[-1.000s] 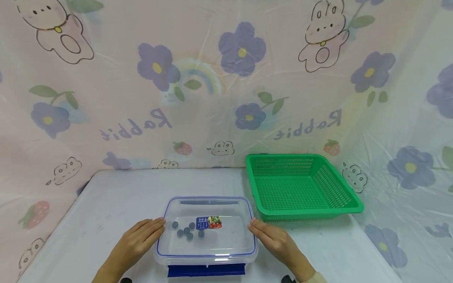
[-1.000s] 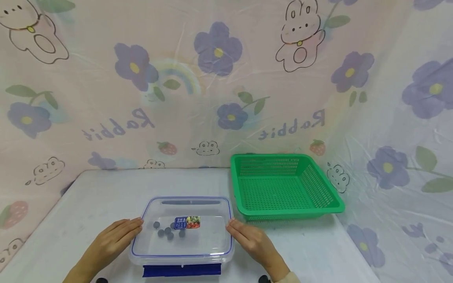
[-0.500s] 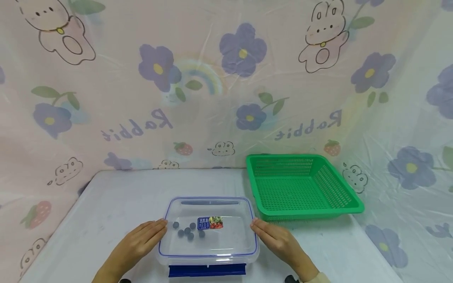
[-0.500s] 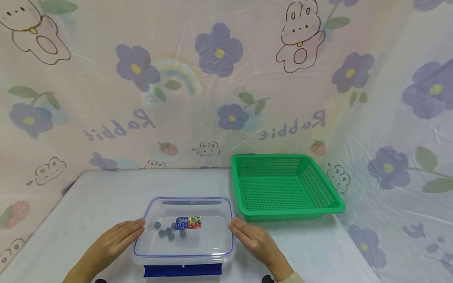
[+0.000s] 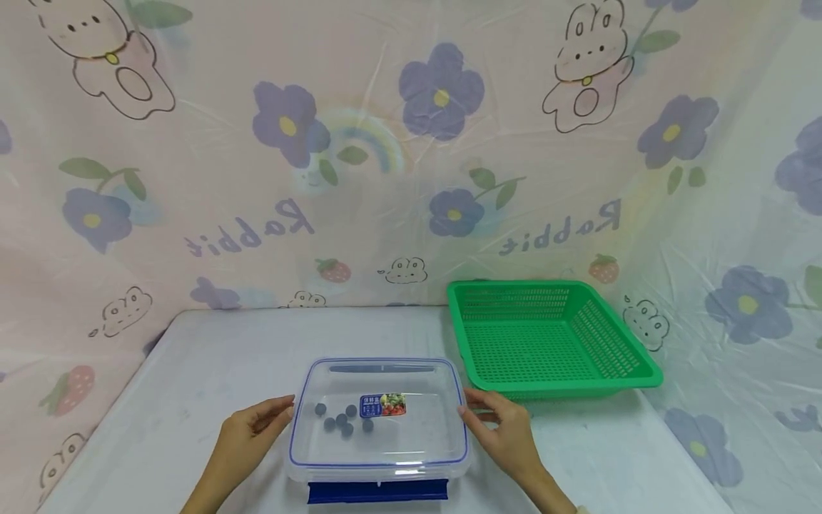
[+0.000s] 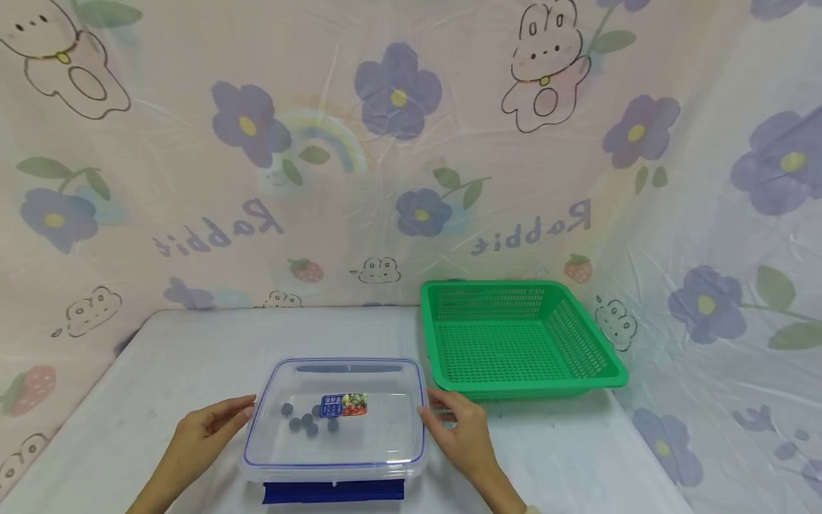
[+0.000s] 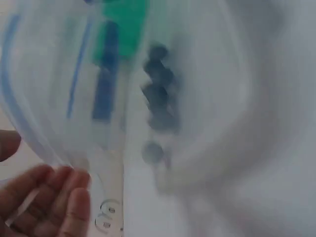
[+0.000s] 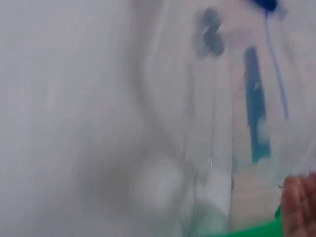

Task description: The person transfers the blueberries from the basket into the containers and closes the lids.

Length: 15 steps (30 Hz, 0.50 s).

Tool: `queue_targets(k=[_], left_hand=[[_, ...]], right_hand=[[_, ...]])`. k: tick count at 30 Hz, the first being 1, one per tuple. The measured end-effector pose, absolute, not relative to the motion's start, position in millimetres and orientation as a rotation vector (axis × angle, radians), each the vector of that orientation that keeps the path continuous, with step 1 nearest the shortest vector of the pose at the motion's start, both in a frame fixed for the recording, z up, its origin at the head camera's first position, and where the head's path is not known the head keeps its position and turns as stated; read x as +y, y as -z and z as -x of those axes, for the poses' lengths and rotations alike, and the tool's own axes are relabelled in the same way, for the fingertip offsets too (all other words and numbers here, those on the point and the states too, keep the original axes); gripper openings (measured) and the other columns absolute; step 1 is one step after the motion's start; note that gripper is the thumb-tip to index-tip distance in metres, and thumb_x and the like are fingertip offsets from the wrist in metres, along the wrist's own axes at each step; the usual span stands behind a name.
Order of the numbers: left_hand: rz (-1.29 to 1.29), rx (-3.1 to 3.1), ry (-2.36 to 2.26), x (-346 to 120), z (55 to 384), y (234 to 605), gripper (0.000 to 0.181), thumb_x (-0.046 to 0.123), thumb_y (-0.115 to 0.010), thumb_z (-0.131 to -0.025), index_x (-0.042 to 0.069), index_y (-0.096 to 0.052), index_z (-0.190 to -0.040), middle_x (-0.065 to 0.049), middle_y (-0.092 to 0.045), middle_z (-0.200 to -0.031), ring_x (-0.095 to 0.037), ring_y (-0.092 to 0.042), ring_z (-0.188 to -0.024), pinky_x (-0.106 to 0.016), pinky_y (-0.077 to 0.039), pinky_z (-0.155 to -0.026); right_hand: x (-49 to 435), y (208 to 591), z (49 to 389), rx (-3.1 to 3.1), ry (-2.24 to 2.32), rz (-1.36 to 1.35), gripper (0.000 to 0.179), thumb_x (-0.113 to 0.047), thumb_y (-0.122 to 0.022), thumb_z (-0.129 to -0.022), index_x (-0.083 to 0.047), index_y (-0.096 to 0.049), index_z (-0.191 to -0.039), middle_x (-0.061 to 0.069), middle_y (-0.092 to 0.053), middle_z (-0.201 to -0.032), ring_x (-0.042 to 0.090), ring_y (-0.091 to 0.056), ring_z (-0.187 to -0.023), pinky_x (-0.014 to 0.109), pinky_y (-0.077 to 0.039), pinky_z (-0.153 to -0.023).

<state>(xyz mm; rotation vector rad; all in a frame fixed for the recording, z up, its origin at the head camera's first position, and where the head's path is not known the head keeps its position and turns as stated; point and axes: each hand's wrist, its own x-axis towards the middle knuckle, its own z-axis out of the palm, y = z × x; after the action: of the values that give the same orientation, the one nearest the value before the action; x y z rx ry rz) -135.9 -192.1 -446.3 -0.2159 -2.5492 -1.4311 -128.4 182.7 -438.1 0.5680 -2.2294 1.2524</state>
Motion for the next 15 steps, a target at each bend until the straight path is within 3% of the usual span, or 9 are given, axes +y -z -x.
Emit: queue_targets(k=[3,7,15], left_hand=[[-0.041,-2.579,1.793,-188.8,134.7,441.1,0.041,0.032,-0.066,-0.079,0.003,-0.062,-0.109,-0.007,-0.063,-0.099,-0.017,-0.06,-0.086,-0.028,-0.05,-0.071],[-0.294,-2.474,2.09,-186.5,135.6,437.3,0.048,0.024,-0.072,-0.073,-0.003,-0.059,-0.111,-0.011,-0.061,-0.101,-0.021,-0.058,-0.085,-0.031,-0.05,-0.072],[-0.339,-2.477,2.057,-182.7,138.2,433.2,0.048,0.02,-0.075,-0.071,-0.005,-0.06,-0.109,-0.011,-0.062,-0.095,-0.02,-0.057,-0.081,-0.029,-0.051,-0.068]], right_hand=[[172.8,426.7,117.2,-2.368,-1.508,-0.183,0.031,-0.011,-0.072,-0.074,0.004,-0.064,-0.101,0.008,-0.064,-0.083,0.018,-0.061,-0.074,0.024,-0.051,-0.061],[168.6,425.4,114.4,-2.427,-1.733,0.167,0.039,-0.022,-0.073,-0.073,0.0,-0.064,-0.103,0.005,-0.062,-0.083,0.018,-0.058,-0.076,0.024,-0.049,-0.065],[171.6,447.4,124.4,-2.3,-1.928,0.287,0.045,-0.032,-0.076,-0.068,-0.007,-0.066,-0.103,0.008,-0.06,-0.089,0.018,-0.058,-0.079,0.025,-0.05,-0.066]])
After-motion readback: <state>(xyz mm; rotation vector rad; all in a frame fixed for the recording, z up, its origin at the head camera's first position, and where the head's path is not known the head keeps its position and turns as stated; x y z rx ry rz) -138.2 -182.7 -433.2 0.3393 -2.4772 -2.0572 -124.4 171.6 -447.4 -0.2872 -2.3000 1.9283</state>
